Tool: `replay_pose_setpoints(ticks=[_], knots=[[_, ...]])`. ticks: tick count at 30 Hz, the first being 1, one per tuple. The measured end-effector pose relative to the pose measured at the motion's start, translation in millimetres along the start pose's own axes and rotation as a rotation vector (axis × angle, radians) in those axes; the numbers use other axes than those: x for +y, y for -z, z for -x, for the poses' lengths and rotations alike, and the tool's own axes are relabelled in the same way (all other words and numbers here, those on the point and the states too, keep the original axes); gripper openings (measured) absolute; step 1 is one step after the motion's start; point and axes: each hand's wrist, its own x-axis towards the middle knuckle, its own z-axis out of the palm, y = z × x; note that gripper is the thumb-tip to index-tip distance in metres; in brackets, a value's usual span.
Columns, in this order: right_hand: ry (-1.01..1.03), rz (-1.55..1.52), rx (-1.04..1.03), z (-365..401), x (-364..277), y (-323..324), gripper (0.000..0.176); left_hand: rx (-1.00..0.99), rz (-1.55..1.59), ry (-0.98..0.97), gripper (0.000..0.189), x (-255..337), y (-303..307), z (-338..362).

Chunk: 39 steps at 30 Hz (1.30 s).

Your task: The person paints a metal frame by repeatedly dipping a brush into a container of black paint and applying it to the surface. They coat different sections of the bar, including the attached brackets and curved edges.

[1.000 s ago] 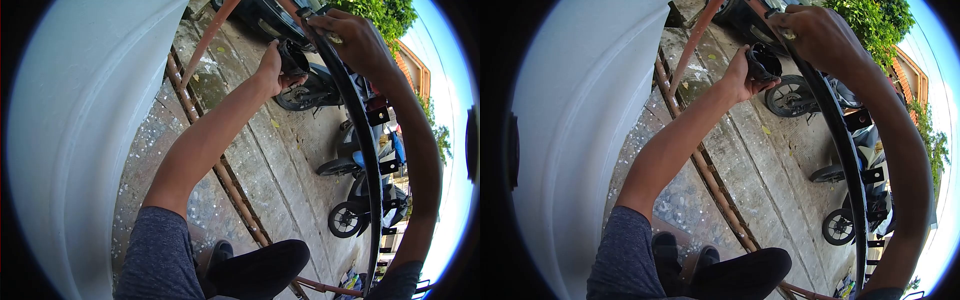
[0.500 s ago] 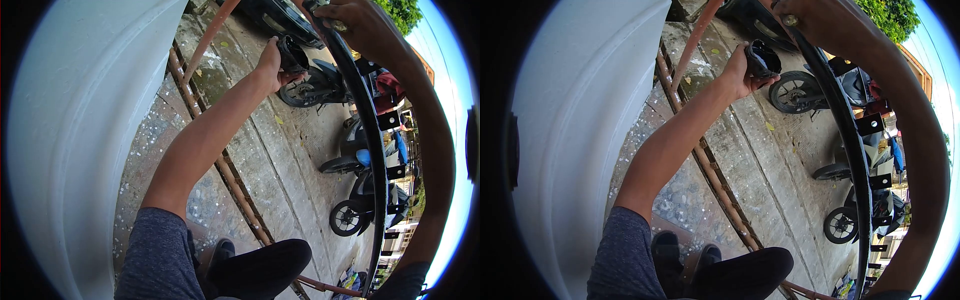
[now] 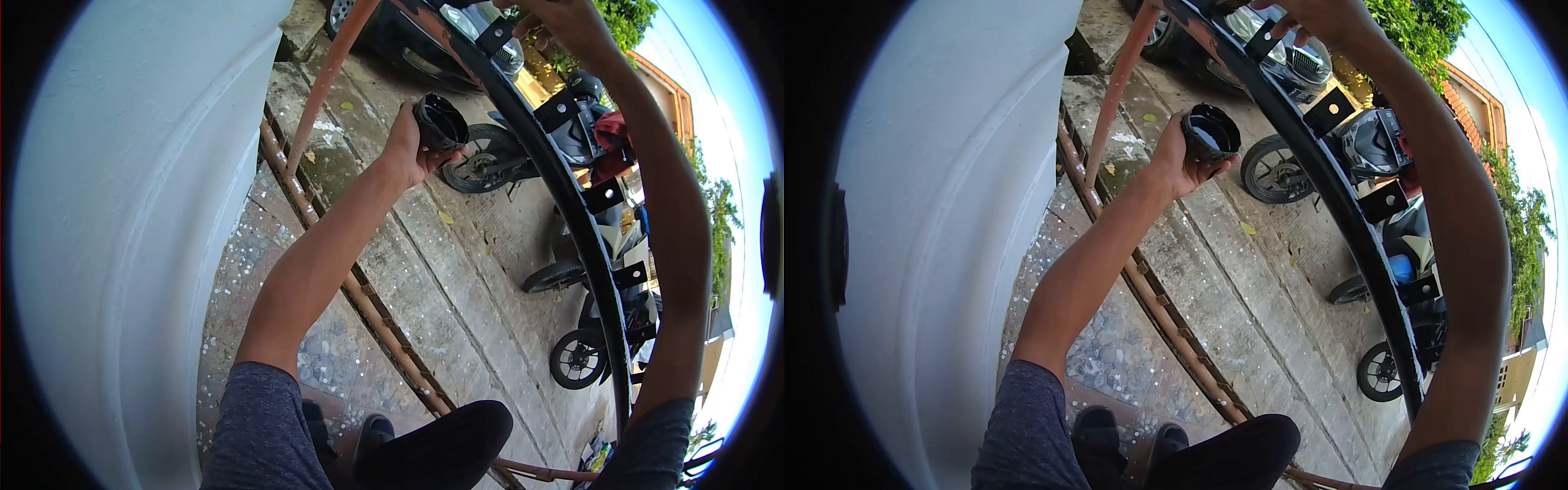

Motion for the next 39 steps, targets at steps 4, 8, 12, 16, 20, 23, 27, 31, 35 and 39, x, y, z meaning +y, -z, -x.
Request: replay_pose_setpoints(ticks=[4, 8, 12, 16, 20, 23, 27, 31, 35, 39], knots=[[0.017, 0.103, -0.178, 18, 29, 16, 0.023, 0.018, 0.022, 0.017, 0.061, -4, 4, -1], [0.119, 0.066, -0.29, 64, 46, 47, 0.025, 0.023, 0.001, 0.026, 0.061, -6, 6, -1], [0.187, -0.005, -0.263, 75, 44, 70, 0.024, 0.017, -0.001, 0.015, 0.061, -7, 4, 0], [0.27, 0.119, -0.193, 60, 55, 49, 0.023, 0.001, -0.008, 0.013, 0.062, -9, -1, 2], [0.144, 0.129, -0.194, 102, 46, 50, 0.019, 0.009, 0.0, 0.023, 0.061, -18, -2, 0], [0.058, 0.146, -0.247, 140, 44, 74, 0.019, 0.01, 0.004, 0.061, 0.061, -25, -4, 0], [0.039, 0.125, -0.187, 161, 22, 88, 0.017, 0.001, -0.007, 0.065, 0.06, -28, -3, -1], [0.435, 0.269, -0.117, 126, 4, 60, 0.018, 0.004, 0.005, 0.057, 0.06, -26, -8, 0], [0.826, 0.821, -0.206, 97, -2, 6, 0.012, 0.009, 0.014, 0.05, 0.061, -22, -9, 1], [0.887, 1.168, -0.414, 111, 5, -17, 0.009, 0.006, 0.018, 0.031, 0.062, -25, 0, -8]])
